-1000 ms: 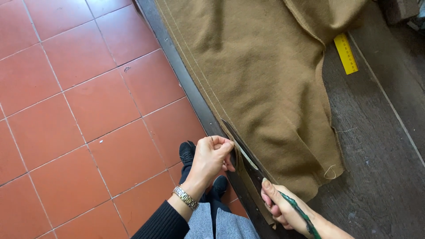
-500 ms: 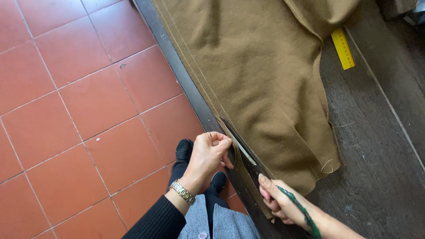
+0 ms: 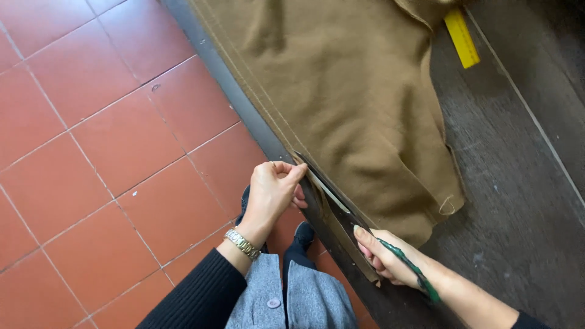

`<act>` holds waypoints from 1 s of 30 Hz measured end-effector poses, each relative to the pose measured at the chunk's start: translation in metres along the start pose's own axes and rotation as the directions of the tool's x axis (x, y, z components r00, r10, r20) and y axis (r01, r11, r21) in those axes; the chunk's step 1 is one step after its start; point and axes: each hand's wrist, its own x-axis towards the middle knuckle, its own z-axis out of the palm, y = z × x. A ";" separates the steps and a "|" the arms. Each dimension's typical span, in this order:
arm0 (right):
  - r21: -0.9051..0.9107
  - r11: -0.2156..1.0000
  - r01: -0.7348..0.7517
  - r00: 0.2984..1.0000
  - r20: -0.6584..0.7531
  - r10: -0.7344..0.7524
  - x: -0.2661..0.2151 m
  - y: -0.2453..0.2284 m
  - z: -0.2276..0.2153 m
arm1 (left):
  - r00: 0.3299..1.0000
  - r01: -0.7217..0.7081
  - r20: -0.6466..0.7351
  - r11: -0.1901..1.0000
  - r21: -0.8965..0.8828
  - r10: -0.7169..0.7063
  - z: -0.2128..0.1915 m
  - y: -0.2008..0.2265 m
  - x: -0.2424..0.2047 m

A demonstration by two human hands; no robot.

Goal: The person aligns a piece of brown fabric on a wooden table, then uses a pair of green-handled shears to cut along a marked line. After cutting, the person removes the excess fabric strip and smooths the remaining piece.

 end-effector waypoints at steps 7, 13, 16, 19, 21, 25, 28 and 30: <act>-0.064 0.996 0.056 0.998 -0.003 -0.057 0.005 0.004 0.001 | 0.999 0.026 0.040 0.998 -0.055 -0.024 -0.003 -0.006 0.012; -0.241 0.947 0.214 0.976 0.010 -0.218 0.002 0.005 0.001 | 0.996 0.046 0.083 0.998 -0.052 -0.041 -0.008 -0.006 0.016; -0.328 0.905 0.271 0.959 0.013 -0.282 0.008 0.011 -0.001 | 0.991 0.073 0.113 0.997 -0.027 -0.070 -0.011 -0.004 0.020; -0.330 0.898 0.291 0.954 0.035 -0.297 0.001 0.005 0.000 | 0.985 0.112 0.134 0.994 -0.020 -0.108 -0.014 0.000 0.018; -0.282 0.916 0.284 0.958 0.046 -0.283 -0.003 0.001 0.001 | 0.982 0.134 0.142 0.990 -0.035 -0.127 -0.015 0.004 0.018; -0.347 0.897 0.274 0.956 -0.003 -0.294 -0.001 0.007 0.004 | 0.984 0.104 0.142 0.995 0.004 -0.104 -0.016 0.002 0.022; -0.351 0.889 0.296 0.946 -0.019 -0.322 0.003 0.013 0.007 | 0.986 0.084 0.145 0.996 0.016 -0.085 -0.016 -0.003 0.025; -0.363 0.876 0.317 0.938 -0.018 -0.346 0.006 0.018 0.009 | 0.986 0.067 0.153 0.998 0.018 -0.069 -0.017 -0.005 0.026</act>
